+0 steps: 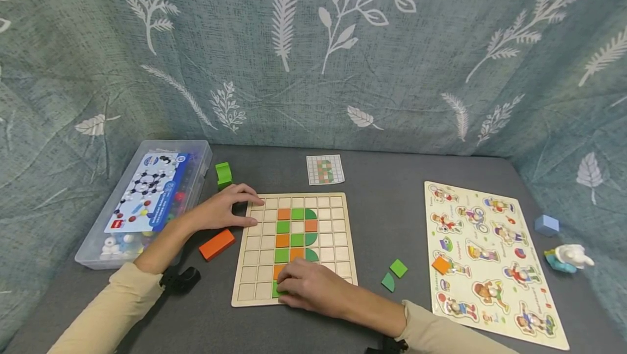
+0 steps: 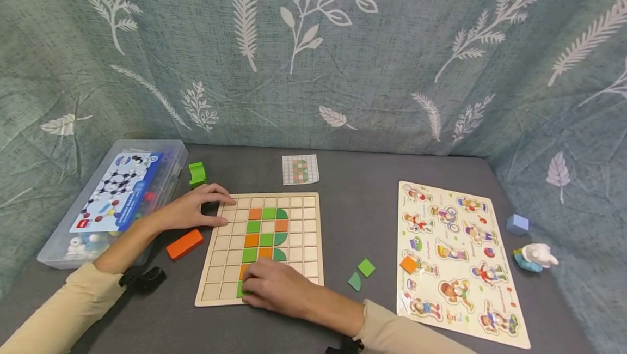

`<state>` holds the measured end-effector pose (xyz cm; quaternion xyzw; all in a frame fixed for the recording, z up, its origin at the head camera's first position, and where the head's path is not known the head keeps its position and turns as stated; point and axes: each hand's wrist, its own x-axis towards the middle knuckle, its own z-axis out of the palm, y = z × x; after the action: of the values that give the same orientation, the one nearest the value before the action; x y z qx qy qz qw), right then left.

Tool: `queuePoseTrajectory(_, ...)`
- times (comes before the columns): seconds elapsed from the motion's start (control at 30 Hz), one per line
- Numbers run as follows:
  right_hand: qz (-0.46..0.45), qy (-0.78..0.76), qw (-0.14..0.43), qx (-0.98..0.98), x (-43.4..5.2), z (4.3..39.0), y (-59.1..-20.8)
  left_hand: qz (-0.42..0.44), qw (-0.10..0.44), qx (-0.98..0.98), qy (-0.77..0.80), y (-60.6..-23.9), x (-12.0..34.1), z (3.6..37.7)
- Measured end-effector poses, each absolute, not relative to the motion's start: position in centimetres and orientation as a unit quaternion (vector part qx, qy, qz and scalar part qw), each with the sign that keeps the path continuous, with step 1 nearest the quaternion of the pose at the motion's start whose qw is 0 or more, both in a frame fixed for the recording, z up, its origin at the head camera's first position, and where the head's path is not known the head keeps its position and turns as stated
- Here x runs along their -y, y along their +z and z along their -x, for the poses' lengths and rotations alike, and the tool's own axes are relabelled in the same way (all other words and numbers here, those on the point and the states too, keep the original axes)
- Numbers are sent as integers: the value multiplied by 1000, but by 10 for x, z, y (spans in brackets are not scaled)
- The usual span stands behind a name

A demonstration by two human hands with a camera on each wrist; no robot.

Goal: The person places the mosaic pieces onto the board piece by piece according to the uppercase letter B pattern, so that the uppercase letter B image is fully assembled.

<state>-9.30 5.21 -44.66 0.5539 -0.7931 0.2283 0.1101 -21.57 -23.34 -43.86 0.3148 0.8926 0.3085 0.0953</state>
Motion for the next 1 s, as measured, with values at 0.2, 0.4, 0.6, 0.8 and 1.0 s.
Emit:
queuePoseTrajectory(0.2,-557,224,109,792,-57,93,-444,-313,95,-894,307,-437,233,215)
queuePoseTrajectory(0.4,-541,263,147,786,-87,93,-439,-306,102,-896,306,-437,232,215)
queuePoseTrajectory(0.6,-471,321,147,808,-146,88,-438,-304,103,-898,301,-437,232,214)
queuePoseTrajectory(0.8,-347,332,146,865,-226,83,-436,-304,104,-897,303,-437,232,214)
queuePoseTrajectory(1.0,-240,321,145,905,-285,78,-436,-300,111,-898,302,-437,232,215)
